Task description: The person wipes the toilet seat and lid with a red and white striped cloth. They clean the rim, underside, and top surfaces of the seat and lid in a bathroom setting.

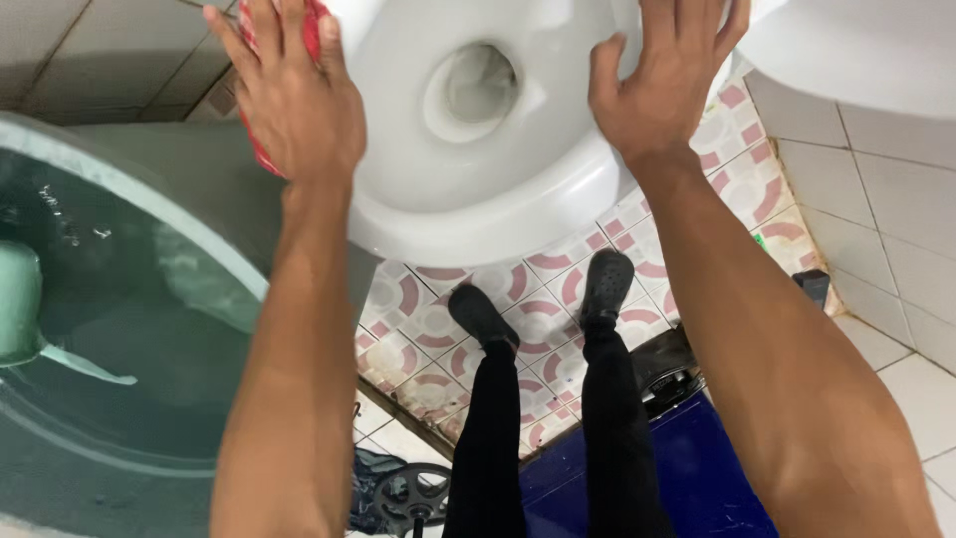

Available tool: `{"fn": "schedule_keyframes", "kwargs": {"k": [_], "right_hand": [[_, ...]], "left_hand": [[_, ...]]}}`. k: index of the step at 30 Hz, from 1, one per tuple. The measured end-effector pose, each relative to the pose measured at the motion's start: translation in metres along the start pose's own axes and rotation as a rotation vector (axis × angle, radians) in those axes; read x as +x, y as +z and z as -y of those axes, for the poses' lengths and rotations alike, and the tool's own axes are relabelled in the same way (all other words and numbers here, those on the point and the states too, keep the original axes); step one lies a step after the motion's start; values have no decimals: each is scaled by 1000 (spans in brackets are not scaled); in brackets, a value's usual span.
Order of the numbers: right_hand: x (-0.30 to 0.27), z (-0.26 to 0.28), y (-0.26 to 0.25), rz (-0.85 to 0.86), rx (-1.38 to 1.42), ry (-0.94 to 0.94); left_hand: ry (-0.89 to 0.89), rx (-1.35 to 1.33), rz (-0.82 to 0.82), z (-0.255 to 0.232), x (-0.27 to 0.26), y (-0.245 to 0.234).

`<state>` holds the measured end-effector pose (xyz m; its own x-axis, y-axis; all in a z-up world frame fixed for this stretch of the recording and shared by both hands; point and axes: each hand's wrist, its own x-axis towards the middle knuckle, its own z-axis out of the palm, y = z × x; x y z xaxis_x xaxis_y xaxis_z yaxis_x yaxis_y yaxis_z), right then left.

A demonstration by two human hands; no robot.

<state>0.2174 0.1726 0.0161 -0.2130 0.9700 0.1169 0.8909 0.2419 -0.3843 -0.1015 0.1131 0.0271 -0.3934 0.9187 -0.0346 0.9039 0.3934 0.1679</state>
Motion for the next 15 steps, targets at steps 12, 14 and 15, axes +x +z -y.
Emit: {"fn": "schedule_keyframes", "kwargs": {"k": [12,14,15], "right_hand": [[-163,61,23,-190,224,270],[-184,78,19,-127,281,342],[-193,85,15,-99,307,367]], "left_hand": [[73,-130,207,-43,-142,-3],[179,-152,257,-63,-166,2],[216,-187,264,-73,-174,6]]}}
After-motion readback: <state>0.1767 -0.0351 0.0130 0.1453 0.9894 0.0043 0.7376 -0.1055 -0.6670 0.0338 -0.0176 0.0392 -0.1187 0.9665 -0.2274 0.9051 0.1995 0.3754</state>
